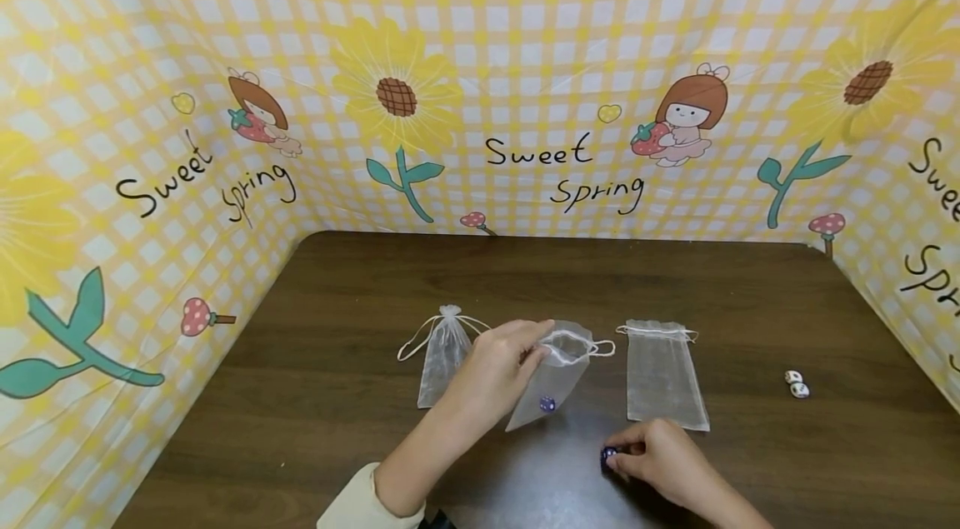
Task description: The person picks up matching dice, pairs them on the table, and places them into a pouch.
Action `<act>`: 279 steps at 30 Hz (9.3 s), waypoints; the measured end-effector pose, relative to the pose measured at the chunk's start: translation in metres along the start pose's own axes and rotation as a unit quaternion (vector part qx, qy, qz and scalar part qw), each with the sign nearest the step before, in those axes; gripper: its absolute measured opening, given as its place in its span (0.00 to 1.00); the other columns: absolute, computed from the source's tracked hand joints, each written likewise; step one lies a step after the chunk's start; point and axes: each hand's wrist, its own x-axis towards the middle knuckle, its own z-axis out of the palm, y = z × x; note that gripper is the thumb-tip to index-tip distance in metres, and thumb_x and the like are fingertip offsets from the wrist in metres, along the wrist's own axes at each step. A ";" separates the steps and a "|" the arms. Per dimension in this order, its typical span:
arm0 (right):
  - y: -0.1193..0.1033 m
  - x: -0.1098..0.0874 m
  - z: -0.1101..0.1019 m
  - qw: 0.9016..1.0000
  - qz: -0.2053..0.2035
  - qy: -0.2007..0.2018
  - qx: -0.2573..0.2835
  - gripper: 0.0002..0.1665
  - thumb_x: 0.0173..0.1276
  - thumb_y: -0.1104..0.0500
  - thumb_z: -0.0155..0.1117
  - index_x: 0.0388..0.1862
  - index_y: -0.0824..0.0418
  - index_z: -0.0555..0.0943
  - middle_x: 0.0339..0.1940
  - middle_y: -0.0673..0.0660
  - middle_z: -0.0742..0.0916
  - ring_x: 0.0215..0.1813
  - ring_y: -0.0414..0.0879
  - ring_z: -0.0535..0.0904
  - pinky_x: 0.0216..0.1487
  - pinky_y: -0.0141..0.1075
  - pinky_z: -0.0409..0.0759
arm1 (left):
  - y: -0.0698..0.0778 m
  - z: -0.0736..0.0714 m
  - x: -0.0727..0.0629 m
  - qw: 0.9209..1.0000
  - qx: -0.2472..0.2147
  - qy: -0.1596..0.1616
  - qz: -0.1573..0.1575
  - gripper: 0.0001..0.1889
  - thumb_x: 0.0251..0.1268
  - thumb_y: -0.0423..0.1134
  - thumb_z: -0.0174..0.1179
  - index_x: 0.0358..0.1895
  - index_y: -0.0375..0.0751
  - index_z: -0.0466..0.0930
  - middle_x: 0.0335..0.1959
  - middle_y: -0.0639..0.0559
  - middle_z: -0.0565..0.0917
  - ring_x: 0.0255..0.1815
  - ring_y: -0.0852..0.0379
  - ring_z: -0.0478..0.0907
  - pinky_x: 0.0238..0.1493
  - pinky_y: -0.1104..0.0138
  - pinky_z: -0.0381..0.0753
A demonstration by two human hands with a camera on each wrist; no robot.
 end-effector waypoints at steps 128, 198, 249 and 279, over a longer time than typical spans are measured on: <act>-0.045 0.027 -0.086 0.912 0.026 0.248 0.326 0.05 0.62 0.66 0.63 0.34 0.66 0.85 0.20 0.49 0.85 0.34 0.38 0.80 0.38 0.27 0.75 | -0.003 -0.002 0.001 0.986 -0.137 0.083 0.041 0.06 0.53 0.19 0.60 0.30 0.31 0.83 0.27 0.46 0.83 0.25 0.59 0.81 0.29 0.80 0.77; -0.034 0.018 -0.093 0.844 0.029 0.369 0.389 0.04 0.59 0.71 0.63 0.29 0.67 0.85 0.17 0.51 0.85 0.34 0.41 0.78 0.36 0.25 0.73 | -0.031 -0.017 -0.013 0.986 -0.066 0.146 0.037 0.05 0.52 0.25 0.64 0.25 0.38 0.81 0.20 0.54 0.79 0.23 0.64 0.77 0.28 0.79 0.75; 0.001 0.092 -0.028 0.941 0.149 0.238 0.189 0.12 0.63 0.64 0.62 0.40 0.72 0.82 0.25 0.57 0.86 0.35 0.37 0.77 0.36 0.27 0.71 | -0.081 0.044 0.008 0.992 0.051 0.068 -0.097 0.03 0.55 0.28 0.62 0.30 0.36 0.84 0.27 0.49 0.84 0.28 0.56 0.80 0.30 0.66 0.79; -0.014 0.021 -0.095 0.949 0.114 0.294 0.004 0.20 0.65 0.50 0.61 0.46 0.65 0.83 0.24 0.53 0.87 0.29 0.27 0.76 0.23 0.28 0.69 | -0.036 0.040 0.020 0.991 0.003 0.107 -0.085 0.08 0.56 0.31 0.63 0.40 0.35 0.84 0.34 0.46 0.85 0.32 0.56 0.82 0.32 0.67 0.80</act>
